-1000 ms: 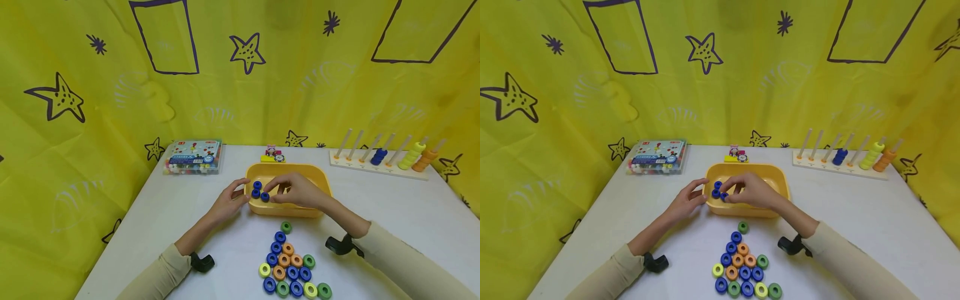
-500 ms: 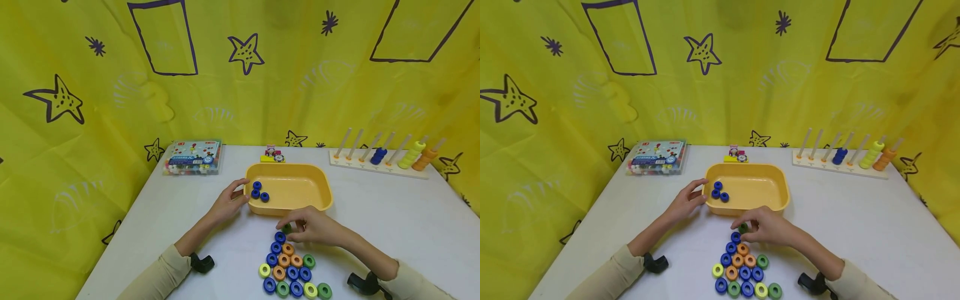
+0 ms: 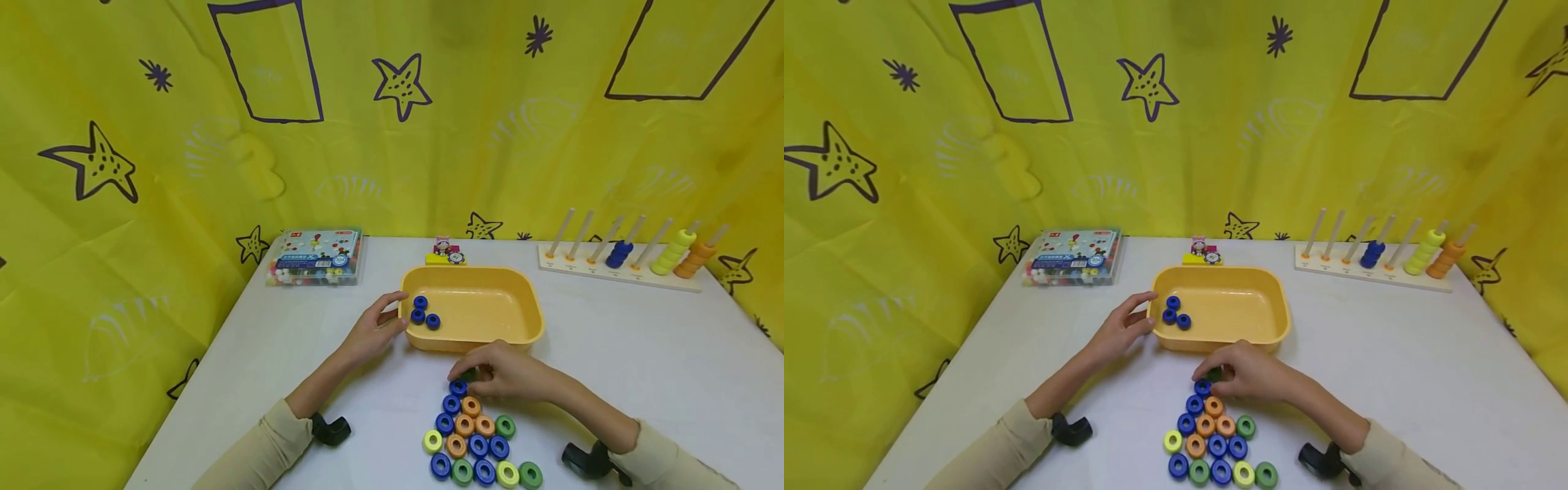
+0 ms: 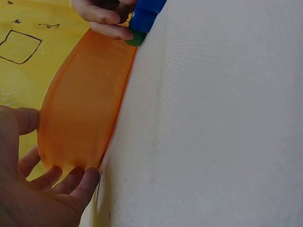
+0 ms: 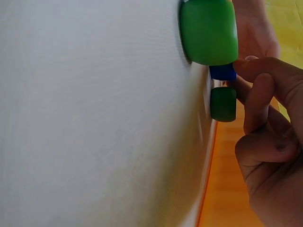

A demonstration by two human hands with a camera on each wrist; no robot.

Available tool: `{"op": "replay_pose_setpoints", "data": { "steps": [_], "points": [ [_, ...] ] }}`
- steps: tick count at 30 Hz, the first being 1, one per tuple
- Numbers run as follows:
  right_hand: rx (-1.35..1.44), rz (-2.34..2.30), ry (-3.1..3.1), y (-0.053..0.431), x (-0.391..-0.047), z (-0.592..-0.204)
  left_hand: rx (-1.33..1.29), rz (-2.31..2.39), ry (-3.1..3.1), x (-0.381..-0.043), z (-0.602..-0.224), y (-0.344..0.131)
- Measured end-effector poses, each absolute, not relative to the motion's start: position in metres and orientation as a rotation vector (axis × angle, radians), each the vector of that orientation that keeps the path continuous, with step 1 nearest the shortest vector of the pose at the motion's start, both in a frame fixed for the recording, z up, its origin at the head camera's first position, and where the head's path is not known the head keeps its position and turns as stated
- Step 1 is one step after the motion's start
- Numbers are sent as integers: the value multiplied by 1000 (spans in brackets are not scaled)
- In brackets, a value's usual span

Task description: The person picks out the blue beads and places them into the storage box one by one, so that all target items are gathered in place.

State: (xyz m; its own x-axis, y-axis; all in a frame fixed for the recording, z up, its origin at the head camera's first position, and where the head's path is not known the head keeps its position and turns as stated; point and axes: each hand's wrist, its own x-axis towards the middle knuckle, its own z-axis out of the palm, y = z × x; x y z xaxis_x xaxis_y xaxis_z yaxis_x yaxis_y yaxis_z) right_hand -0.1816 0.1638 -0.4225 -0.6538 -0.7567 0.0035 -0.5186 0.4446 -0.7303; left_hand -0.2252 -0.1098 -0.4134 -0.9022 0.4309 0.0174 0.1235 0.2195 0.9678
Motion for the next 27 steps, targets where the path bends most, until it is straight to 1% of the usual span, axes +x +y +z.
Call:
{"op": "replay_pose_setpoints", "data": {
  "steps": [16, 22, 27],
  "points": [
    [-1131, -1050, 2406, 165, -180, -427, 518, 1741, 2231, -224, -412, -108],
    [-1161, -1147, 2421, 166, -181, -407, 516, 1740, 2241, -224, -412, -108],
    [-1165, -1220, 2482, 165, -194, -383, 502, 1734, 2248, -224, -412, -108]
  ]
}}
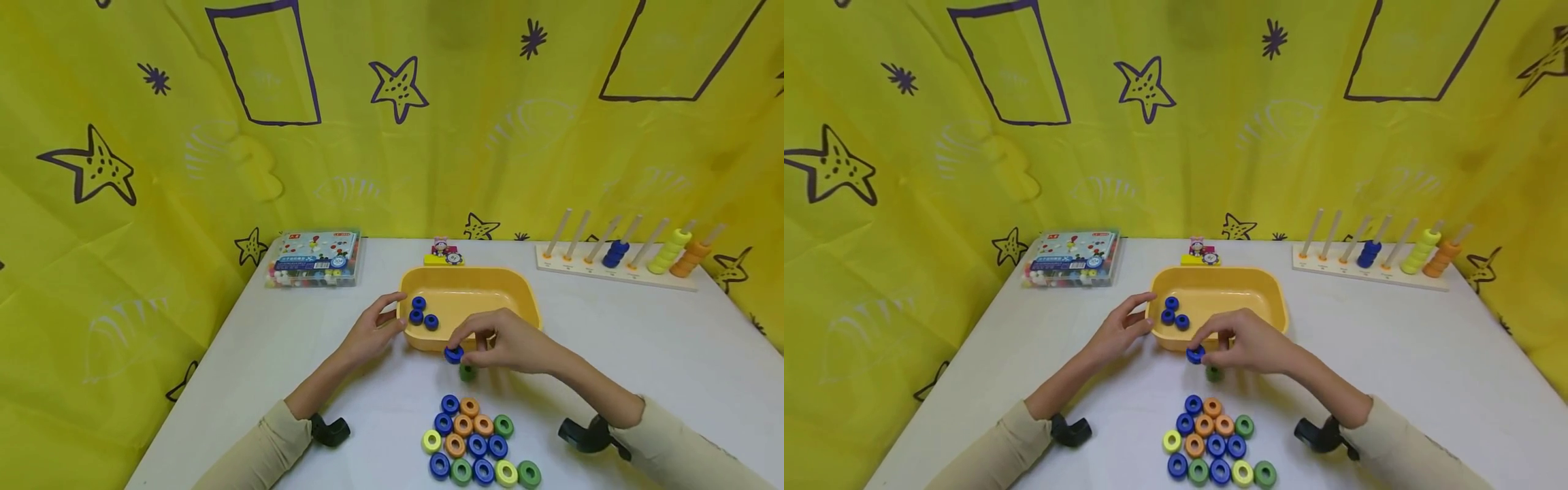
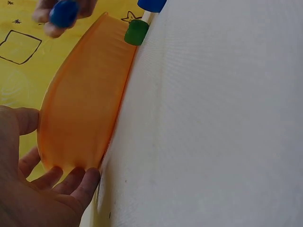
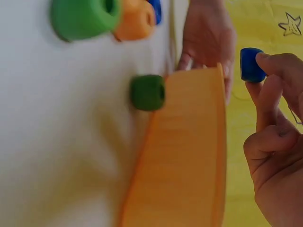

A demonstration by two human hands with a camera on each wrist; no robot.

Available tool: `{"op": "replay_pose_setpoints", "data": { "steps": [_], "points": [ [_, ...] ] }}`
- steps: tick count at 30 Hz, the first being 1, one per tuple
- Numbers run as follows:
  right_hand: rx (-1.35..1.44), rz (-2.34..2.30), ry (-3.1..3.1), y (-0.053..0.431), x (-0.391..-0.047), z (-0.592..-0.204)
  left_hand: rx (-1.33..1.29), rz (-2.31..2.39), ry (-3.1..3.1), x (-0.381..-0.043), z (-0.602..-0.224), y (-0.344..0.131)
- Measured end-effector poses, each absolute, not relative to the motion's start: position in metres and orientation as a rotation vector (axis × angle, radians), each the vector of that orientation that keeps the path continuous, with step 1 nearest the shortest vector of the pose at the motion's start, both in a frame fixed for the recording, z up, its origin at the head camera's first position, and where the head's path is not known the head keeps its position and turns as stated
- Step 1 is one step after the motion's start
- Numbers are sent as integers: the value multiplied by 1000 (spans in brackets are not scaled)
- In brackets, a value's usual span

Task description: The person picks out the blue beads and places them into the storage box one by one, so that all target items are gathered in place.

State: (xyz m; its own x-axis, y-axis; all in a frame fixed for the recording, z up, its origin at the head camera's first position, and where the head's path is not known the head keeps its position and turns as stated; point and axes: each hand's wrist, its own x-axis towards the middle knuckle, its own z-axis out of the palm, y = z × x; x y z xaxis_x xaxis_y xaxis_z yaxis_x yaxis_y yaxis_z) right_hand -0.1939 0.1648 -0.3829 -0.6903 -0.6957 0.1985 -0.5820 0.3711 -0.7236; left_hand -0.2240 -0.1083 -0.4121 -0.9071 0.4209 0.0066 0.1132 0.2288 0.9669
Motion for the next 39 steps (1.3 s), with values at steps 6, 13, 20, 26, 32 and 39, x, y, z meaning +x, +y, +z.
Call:
{"op": "replay_pose_setpoints", "data": {
  "steps": [6, 13, 20, 26, 32, 39],
  "points": [
    [-998, -1252, 2557, 157, -218, -364, 501, 1749, 2226, -224, -413, -109],
    [-839, -1218, 2611, 151, -263, -390, 512, 1758, 2209, -225, -412, -109],
    [-789, -1178, 2621, 146, -287, -406, 510, 1747, 2216, -225, -412, -110],
    [-778, -1132, 2579, 145, -300, -411, 517, 1766, 2208, -225, -411, -110],
    [-788, -1120, 2501, 143, -309, -415, 518, 1782, 2198, -225, -411, -110],
    [-803, -1140, 2451, 142, -311, -420, 525, 1787, 2190, -225, -412, -110]
  ]
}}
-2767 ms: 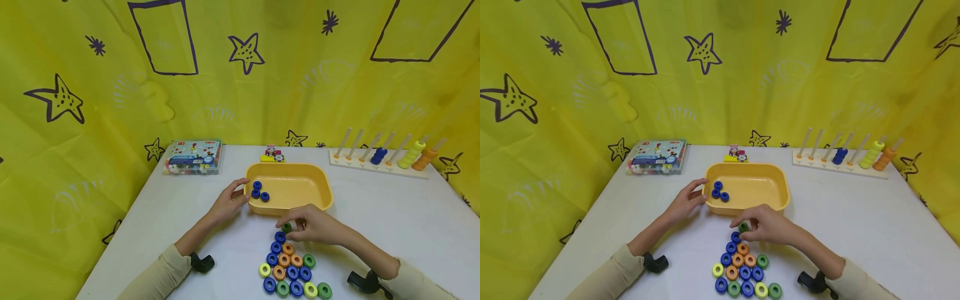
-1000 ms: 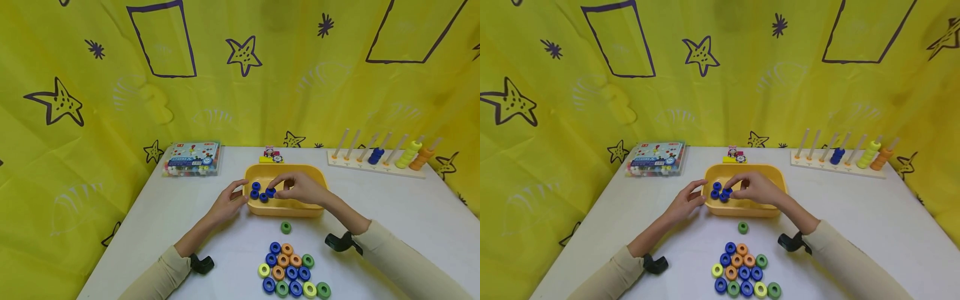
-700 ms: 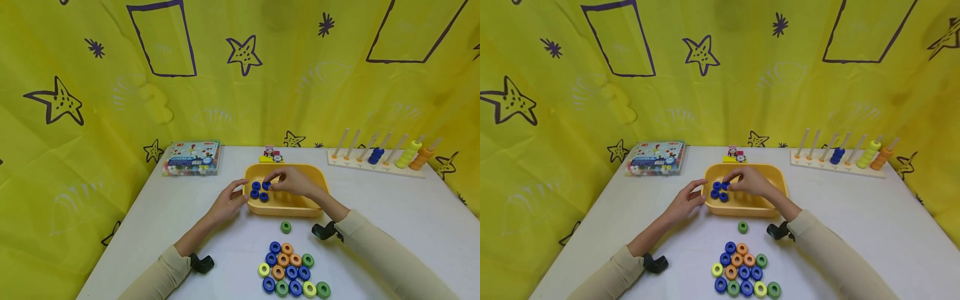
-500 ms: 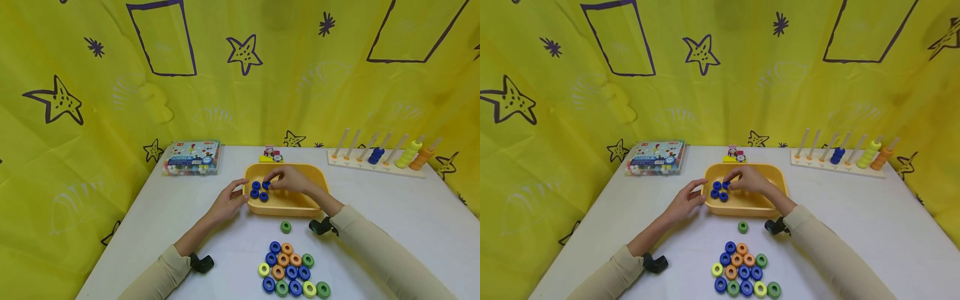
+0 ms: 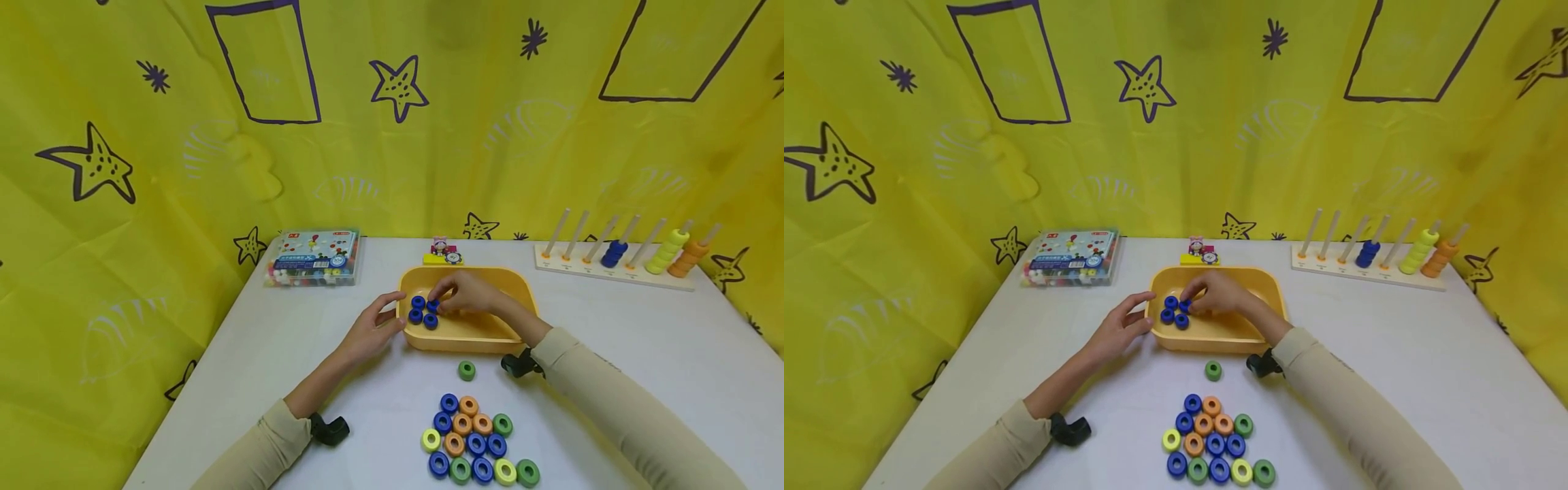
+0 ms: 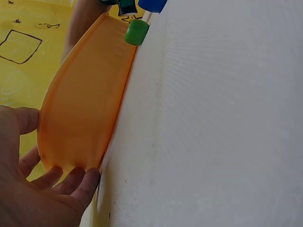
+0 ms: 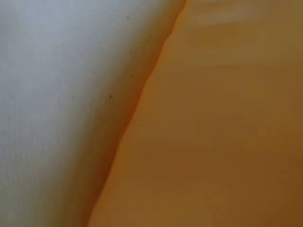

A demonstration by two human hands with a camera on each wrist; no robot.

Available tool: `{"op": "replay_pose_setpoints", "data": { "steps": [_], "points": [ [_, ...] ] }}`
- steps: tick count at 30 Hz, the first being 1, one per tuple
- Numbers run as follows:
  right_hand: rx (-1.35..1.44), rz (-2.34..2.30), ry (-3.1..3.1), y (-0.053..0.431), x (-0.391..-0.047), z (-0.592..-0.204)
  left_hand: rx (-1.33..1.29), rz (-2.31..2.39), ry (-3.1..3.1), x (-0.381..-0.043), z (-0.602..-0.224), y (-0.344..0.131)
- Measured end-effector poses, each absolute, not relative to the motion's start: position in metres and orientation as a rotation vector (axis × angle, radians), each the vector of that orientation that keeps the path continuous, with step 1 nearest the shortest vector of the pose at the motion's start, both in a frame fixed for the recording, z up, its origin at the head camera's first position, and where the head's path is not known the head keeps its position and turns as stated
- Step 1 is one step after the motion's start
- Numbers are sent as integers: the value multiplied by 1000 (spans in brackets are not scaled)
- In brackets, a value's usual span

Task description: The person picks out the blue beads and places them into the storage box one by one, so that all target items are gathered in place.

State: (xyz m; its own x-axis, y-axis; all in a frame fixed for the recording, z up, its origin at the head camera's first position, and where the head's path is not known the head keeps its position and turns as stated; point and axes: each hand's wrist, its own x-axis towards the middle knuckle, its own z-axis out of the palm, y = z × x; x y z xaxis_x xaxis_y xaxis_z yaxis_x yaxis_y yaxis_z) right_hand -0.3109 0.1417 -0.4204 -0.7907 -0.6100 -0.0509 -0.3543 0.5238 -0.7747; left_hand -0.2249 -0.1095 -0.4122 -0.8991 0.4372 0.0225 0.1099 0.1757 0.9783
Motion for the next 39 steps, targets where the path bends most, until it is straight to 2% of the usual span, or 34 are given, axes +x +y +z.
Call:
{"op": "replay_pose_setpoints", "data": {
  "steps": [7, 15, 22, 29, 39],
  "points": [
    [-877, -1163, 2534, 142, -295, -410, 517, 1762, 2206, -225, -413, -109],
    [-1112, -1177, 2526, 145, -228, -382, 528, 1766, 2219, -225, -411, -107],
    [-1179, -1133, 2377, 149, -186, -397, 507, 1747, 2239, -224, -410, -107],
    [-1103, -1059, 2299, 151, -175, -415, 492, 1738, 2243, -223, -411, -108],
    [-1197, -1007, 2287, 148, -177, -422, 497, 1751, 2236, -224, -412, -108]
  ]
}}
